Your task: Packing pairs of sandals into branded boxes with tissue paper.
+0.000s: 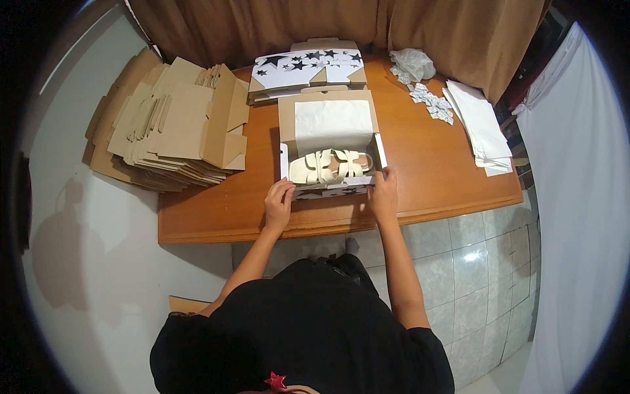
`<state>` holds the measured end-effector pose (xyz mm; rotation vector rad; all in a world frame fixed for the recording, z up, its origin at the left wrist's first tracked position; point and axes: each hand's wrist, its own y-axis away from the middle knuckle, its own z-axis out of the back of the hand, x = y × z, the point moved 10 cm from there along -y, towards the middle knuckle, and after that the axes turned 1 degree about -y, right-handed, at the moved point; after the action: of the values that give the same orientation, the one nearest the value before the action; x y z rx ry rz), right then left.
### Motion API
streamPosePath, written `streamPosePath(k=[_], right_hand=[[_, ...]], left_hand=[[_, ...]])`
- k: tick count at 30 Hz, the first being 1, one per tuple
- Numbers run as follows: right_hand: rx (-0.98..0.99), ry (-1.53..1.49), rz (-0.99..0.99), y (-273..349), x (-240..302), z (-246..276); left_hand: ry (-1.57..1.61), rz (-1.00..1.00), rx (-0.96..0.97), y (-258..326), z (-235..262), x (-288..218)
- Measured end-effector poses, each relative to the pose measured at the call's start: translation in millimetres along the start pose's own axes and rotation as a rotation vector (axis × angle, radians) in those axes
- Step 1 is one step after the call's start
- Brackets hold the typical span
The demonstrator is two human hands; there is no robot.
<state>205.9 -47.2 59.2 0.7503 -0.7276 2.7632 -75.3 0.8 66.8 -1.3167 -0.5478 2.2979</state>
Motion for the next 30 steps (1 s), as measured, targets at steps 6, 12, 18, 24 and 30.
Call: streamPosePath(k=[6, 12, 18, 24, 30], right_hand=[[-0.005, -0.151, -0.002, 4, -6, 7], [-0.06, -0.077, 0.153, 11, -1, 3], [0.02, -0.085, 0.185, 8, -9, -1], [0.231, -0.121, 0.349, -11, 1, 13], [0.2, -0.2, 0.444, -19, 5, 25]], left_hand=[[-0.027, 0.067, -0.076, 5, 1, 4], [-0.021, 0.108, -0.114, 8, -2, 6], [0.011, 0.073, -0.142, 15, -6, 1], [0.019, -0.028, -0.103, 20, -6, 1], [0.042, -0.014, -0.07, 20, -11, 4]])
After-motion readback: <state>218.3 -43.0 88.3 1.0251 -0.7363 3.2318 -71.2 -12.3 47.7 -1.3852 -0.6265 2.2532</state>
